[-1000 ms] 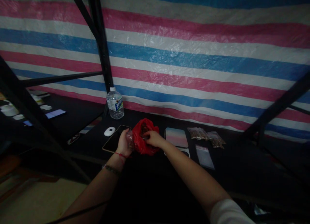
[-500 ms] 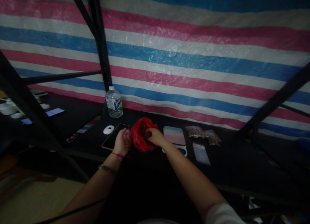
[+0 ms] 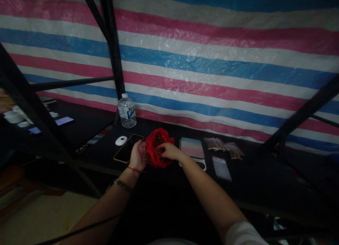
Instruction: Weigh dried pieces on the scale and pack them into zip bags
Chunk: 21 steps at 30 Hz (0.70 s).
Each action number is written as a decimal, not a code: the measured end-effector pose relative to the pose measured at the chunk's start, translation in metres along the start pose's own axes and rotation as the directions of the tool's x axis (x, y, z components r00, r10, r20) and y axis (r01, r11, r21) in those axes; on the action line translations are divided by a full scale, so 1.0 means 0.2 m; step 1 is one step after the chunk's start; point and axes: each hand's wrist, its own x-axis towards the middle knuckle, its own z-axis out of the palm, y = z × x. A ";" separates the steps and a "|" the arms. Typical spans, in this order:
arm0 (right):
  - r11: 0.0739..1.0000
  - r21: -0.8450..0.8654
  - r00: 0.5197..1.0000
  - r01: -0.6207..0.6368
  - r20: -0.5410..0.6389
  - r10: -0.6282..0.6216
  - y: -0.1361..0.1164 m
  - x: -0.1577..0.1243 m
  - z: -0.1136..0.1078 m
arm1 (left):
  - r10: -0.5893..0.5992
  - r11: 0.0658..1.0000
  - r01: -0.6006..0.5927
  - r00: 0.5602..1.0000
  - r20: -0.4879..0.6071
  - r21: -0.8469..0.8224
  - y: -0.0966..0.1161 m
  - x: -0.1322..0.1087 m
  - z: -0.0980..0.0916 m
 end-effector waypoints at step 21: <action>0.883 0.468 0.939 0.044 -0.321 0.123 0.01 -0.02 0.09 | 0.014 0.996 -0.010 0.999 0.044 -0.093 -0.02 0.04 -0.03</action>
